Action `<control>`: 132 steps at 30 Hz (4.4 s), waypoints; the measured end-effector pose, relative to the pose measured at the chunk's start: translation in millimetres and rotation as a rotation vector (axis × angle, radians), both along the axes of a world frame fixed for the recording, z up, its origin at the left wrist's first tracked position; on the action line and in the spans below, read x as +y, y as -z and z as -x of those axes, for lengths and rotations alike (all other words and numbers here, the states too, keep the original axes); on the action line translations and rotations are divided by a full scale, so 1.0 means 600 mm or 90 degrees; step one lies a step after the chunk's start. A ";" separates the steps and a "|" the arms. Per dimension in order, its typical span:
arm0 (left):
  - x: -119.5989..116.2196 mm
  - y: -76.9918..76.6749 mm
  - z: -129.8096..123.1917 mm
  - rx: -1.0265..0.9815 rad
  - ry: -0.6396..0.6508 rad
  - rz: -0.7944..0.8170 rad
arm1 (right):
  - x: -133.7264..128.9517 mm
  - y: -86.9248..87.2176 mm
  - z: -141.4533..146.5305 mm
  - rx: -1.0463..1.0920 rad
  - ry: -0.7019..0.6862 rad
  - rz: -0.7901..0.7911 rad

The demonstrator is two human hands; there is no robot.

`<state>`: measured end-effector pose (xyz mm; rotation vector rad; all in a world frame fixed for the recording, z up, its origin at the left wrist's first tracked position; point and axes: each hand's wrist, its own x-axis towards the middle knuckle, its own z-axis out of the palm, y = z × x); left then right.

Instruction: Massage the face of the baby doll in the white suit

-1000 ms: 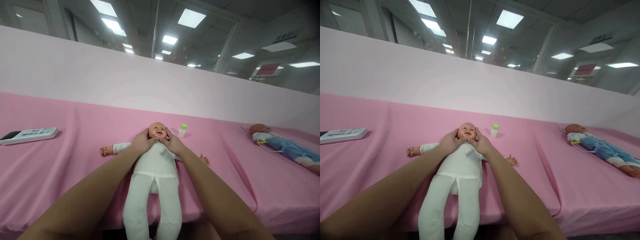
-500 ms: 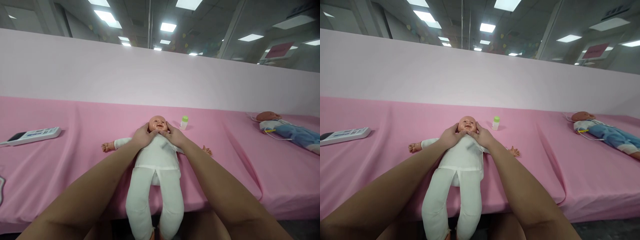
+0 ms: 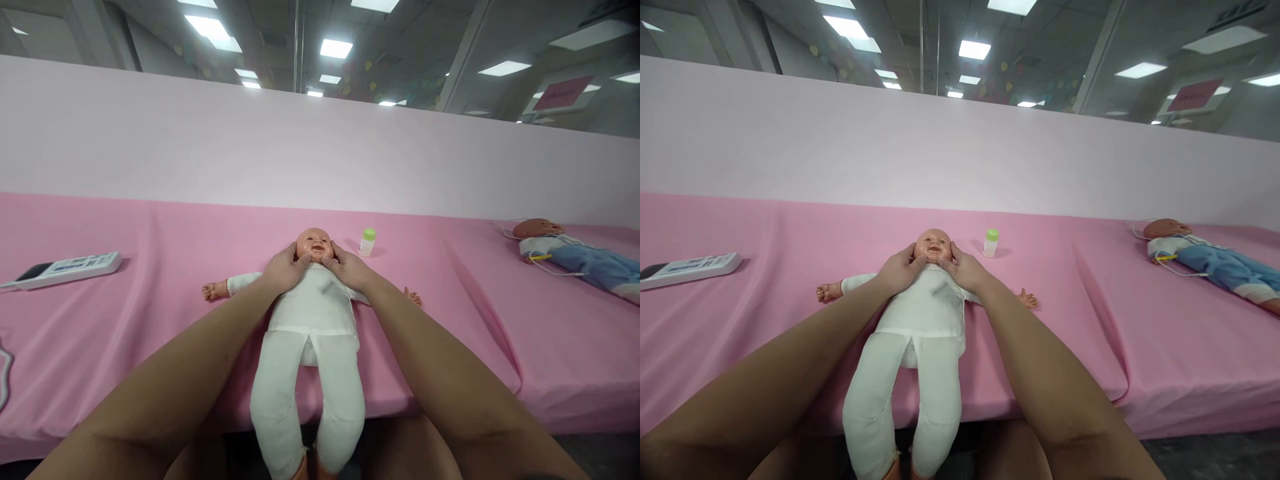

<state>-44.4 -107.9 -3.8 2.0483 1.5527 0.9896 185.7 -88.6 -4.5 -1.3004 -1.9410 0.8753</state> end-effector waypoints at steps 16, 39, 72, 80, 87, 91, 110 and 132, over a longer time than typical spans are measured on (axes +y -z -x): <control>0.002 0.002 0.003 -0.036 0.000 0.006 | -0.013 -0.010 0.006 0.016 0.010 0.013; -0.005 -0.007 -0.003 -0.003 -0.017 -0.049 | -0.014 -0.007 0.015 0.052 0.040 -0.037; 0.009 0.007 0.001 0.033 -0.052 -0.056 | -0.015 -0.011 0.013 0.002 0.009 -0.070; -0.004 -0.006 -0.001 0.037 -0.032 -0.050 | -0.025 -0.018 0.018 0.019 0.008 -0.058; -0.002 -0.004 0.000 0.035 -0.032 -0.049 | -0.021 -0.012 0.027 0.001 0.050 -0.059; -0.004 -0.004 0.000 0.035 -0.036 -0.056 | -0.018 -0.010 0.029 -0.018 0.072 -0.066; 0.007 0.008 0.001 0.044 -0.071 -0.052 | -0.006 0.001 0.011 -0.002 0.017 -0.065; -0.008 0.014 -0.001 -0.051 -0.039 -0.046 | -0.027 -0.005 0.032 -0.028 0.104 -0.062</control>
